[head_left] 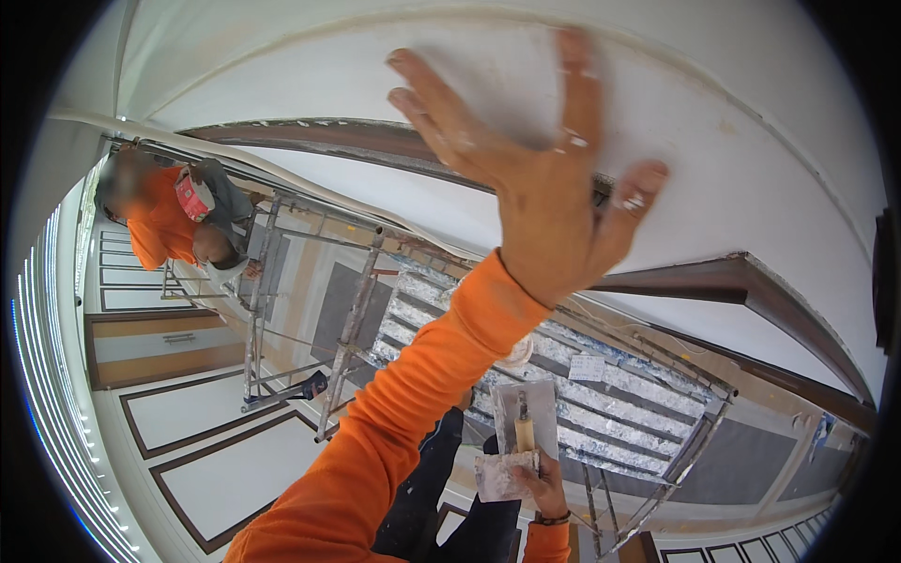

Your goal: The person applies plaster to a curved ceiling section using a trowel and a hawk. They repeatedly scoop material from a container, spread it onto the ceiling, and smooth the surface. Another worker is visible in the background performing similar tasks.

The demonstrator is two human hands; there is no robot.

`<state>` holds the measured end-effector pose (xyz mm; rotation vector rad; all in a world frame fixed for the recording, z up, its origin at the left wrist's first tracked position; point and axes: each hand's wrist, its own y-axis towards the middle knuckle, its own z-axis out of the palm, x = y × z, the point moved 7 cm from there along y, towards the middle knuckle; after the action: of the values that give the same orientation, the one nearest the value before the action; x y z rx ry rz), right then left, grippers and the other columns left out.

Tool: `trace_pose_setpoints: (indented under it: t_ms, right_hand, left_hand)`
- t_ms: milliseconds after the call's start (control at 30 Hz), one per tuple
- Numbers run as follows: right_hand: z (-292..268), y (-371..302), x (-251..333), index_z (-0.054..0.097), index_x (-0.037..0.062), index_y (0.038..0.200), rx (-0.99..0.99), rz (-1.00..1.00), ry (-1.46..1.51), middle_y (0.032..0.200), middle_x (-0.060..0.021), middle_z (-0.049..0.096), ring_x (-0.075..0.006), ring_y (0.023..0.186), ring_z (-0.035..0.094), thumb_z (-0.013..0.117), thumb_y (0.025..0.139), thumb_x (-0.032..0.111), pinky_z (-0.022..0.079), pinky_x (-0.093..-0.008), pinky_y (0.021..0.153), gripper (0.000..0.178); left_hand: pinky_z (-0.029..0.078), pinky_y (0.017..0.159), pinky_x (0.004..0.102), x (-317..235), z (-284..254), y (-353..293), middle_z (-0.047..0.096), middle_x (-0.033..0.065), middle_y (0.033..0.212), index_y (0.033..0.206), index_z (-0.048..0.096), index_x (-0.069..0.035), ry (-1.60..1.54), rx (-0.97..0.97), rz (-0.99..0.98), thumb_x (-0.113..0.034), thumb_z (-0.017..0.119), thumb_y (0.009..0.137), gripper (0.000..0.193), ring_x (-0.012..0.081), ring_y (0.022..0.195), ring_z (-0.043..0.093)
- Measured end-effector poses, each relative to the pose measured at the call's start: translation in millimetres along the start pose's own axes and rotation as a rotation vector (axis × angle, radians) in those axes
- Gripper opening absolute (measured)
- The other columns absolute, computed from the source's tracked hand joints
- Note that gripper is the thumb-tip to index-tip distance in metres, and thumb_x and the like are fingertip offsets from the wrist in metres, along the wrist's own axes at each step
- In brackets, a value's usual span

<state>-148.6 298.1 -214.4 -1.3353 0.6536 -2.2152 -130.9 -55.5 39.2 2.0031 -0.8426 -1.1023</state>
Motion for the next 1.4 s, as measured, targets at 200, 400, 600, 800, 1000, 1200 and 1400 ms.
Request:
trace_pose_setpoints:
  t_ms: [200, 400, 600, 800, 1000, 1200, 1400]
  right_hand:
    - [2, -3, -2, 0.054, -0.0056, 0.125, -0.019, 0.059, 0.022, 0.097, -0.0038, 0.065, -0.0099, 0.087, 0.059, 0.069, 0.086, 0.009, 0.047, -0.0244, 0.078, 0.045]
    - [1, -2, 3, 0.054, -0.0053, 0.126, -0.033, 0.017, 0.05, 0.095, -0.0033, 0.065, -0.0097, 0.085, 0.059, 0.069, 0.086, 0.008, 0.047, -0.0245, 0.077, 0.044]
    - [-1, -2, -4, 0.056, -0.0051, 0.123, -0.041, 0.015, 0.09, 0.095, -0.003, 0.066, -0.0089, 0.084, 0.059, 0.069, 0.086, 0.008, 0.047, -0.0238, 0.076, 0.041]
    - [-3, -4, -4, 0.056, -0.0056, 0.123, -0.047, 0.026, 0.046, 0.095, -0.0033, 0.066, -0.0085, 0.084, 0.059, 0.068, 0.086, 0.009, 0.048, -0.0239, 0.075, 0.042]
    - [-6, -4, -5, 0.056, -0.0054, 0.12, -0.057, 0.05, 0.053, 0.094, -0.0032, 0.066, -0.0086, 0.083, 0.059, 0.068, 0.085, 0.008, 0.048, -0.0241, 0.076, 0.039]
    - [-4, -3, 1, 0.057, -0.0047, 0.118, -0.038, 0.017, 0.059, 0.094, -0.0028, 0.065, -0.0087, 0.084, 0.059, 0.069, 0.085, 0.008, 0.047, -0.024, 0.076, 0.038]
    - [-4, -2, -6, 0.062, -0.0024, 0.109, -0.076, 0.03, 0.098, 0.091, -0.0034, 0.067, -0.0105, 0.082, 0.061, 0.069, 0.084, 0.008, 0.048, -0.0257, 0.075, 0.028]
  left_hand:
    - [0.037, 0.044, 0.0333, -29, 13, 6, 0.053, 0.0094, 0.067, 0.136, 0.044, 0.009, 0.024, 0.043, 0.034, -0.03, 0.067, 0.091, 0.064, 0.0187, 0.042, 0.04]
    - [0.043, 0.044, 0.0341, 14, 1, -8, 0.055, 0.0094, 0.066, 0.129, 0.048, 0.013, -0.294, 0.121, -0.166, -0.032, 0.062, 0.096, 0.058, 0.0187, 0.045, 0.047]
    - [0.039, 0.067, 0.0478, -14, 24, -16, 0.047, 0.023, 0.102, 0.138, 0.044, 0.001, -0.009, 0.095, 0.085, -0.035, 0.063, 0.093, 0.061, 0.0348, 0.084, 0.041]
    - [0.034, 0.09, 0.0615, 32, 54, -70, 0.04, 0.0367, 0.137, 0.147, 0.039, -0.01, 0.182, 0.229, -0.005, -0.038, 0.064, 0.091, 0.067, 0.0508, 0.122, 0.036]
    - [0.044, 0.076, 0.0401, 6, 29, -13, 0.04, 0.033, 0.141, 0.146, 0.031, 0.005, -0.002, -0.034, 0.116, -0.024, 0.071, 0.087, 0.077, 0.0336, 0.098, 0.054]
    - [0.04, 0.06, 0.0353, -2, 19, -13, 0.046, 0.0317, 0.133, 0.145, 0.034, 0.006, 0.009, 0.03, -0.024, -0.024, 0.071, 0.087, 0.075, 0.0253, 0.076, 0.051]
    - [0.035, 0.044, 0.0305, -23, 21, -8, 0.052, 0.0303, 0.126, 0.143, 0.037, 0.007, 0.23, -0.059, 0.027, -0.024, 0.072, 0.087, 0.073, 0.017, 0.054, 0.047]
